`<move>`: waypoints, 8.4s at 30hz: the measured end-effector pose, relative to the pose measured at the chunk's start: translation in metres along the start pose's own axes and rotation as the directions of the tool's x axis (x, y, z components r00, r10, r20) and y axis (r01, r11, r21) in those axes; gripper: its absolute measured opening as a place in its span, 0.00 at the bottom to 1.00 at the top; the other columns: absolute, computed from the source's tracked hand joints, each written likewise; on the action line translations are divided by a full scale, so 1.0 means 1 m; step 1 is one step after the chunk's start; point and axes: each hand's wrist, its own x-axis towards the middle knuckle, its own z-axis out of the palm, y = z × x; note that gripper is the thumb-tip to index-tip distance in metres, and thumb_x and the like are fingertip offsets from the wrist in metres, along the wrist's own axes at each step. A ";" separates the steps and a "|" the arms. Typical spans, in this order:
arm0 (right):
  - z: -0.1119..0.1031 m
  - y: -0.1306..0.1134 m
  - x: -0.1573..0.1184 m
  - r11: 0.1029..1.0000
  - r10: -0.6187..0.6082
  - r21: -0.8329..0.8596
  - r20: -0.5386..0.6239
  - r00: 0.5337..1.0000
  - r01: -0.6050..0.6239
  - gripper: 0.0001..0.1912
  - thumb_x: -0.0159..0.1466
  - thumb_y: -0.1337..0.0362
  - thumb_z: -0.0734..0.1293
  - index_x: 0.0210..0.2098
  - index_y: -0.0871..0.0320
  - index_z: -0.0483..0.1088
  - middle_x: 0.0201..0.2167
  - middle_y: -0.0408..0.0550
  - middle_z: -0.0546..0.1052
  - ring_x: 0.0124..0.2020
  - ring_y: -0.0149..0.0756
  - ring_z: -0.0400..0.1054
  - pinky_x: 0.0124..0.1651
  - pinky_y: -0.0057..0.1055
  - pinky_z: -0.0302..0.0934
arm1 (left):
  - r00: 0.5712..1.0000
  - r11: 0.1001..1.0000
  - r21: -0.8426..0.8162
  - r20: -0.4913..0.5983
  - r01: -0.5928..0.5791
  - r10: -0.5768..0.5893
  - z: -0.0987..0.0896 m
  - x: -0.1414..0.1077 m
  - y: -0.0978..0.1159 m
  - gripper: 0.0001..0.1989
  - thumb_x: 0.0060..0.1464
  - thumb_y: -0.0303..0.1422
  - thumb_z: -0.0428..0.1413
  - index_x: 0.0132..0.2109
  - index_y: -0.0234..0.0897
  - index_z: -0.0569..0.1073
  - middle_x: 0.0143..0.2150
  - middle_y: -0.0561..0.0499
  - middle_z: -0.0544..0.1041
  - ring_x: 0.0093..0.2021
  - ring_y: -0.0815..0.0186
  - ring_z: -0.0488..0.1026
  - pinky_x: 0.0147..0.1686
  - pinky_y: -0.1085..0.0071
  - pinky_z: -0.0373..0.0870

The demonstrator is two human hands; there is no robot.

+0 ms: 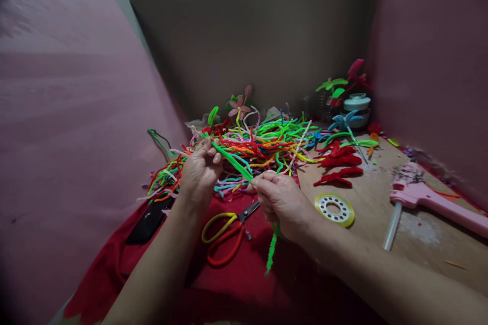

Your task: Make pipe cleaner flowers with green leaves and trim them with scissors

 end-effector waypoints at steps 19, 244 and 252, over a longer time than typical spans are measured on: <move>-0.020 -0.003 0.008 0.993 -0.089 -0.058 0.155 0.984 0.099 0.10 0.55 0.60 0.67 0.27 0.62 0.69 0.15 0.42 0.70 0.13 0.22 0.54 0.17 0.23 0.50 | 0.858 0.815 0.575 0.379 0.075 -0.347 0.000 -0.026 -0.025 0.11 0.43 0.35 0.60 0.25 0.32 0.70 0.15 0.54 0.69 0.14 0.74 0.63 0.15 0.78 0.55; -0.003 -0.032 -0.017 0.425 -0.419 -0.788 0.265 0.868 0.446 0.12 0.62 0.64 0.56 0.25 0.59 0.65 0.21 0.42 0.66 0.23 0.29 0.58 0.27 0.27 0.51 | 0.823 0.588 0.720 0.547 -0.367 -0.155 0.010 -0.053 0.010 0.06 0.48 0.32 0.54 0.28 0.33 0.69 0.24 0.55 0.67 0.26 0.73 0.61 0.28 0.76 0.59; -0.010 -0.039 -0.012 0.686 -0.227 -0.668 0.183 0.957 0.290 0.15 0.60 0.60 0.61 0.20 0.61 0.67 0.17 0.42 0.66 0.20 0.26 0.54 0.25 0.27 0.47 | 0.802 0.501 0.788 0.534 -0.357 -0.269 0.012 -0.047 0.016 0.10 0.50 0.34 0.52 0.25 0.33 0.67 0.21 0.58 0.59 0.23 0.75 0.54 0.23 0.77 0.53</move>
